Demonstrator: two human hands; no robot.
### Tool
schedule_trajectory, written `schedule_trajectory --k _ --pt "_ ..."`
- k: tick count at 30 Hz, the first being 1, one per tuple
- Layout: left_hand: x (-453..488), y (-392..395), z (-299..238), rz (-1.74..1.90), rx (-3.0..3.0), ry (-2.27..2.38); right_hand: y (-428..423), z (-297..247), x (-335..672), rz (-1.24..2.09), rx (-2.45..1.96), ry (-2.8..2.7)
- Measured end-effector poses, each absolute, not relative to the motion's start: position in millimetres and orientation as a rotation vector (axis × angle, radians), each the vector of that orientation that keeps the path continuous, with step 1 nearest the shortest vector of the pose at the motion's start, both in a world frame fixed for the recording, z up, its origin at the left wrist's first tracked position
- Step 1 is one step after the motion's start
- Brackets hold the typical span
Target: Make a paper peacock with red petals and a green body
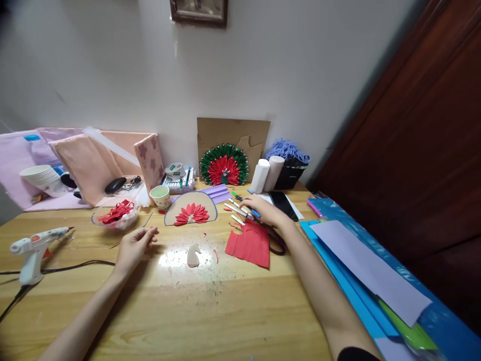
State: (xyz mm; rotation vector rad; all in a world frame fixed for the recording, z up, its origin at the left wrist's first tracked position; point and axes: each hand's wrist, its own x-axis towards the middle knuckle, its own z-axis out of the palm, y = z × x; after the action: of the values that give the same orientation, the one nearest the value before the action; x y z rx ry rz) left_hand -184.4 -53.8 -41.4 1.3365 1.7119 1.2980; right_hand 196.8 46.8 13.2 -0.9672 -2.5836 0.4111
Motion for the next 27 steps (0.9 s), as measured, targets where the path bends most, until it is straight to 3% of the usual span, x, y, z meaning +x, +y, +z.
schedule_trajectory --k 9,17,27 --pt "-171 -54 -66 1.059 2.136 1.678 88 -21 224 0.151 -1.349 -2.769" --pt "-140 -77 -48 0.710 2.252 1.270 99 -22 186 0.082 -1.582 -2.700" --pt "-127 -81 -57 0.815 2.176 1.274 96 -31 155 0.041 -1.908 -2.539"
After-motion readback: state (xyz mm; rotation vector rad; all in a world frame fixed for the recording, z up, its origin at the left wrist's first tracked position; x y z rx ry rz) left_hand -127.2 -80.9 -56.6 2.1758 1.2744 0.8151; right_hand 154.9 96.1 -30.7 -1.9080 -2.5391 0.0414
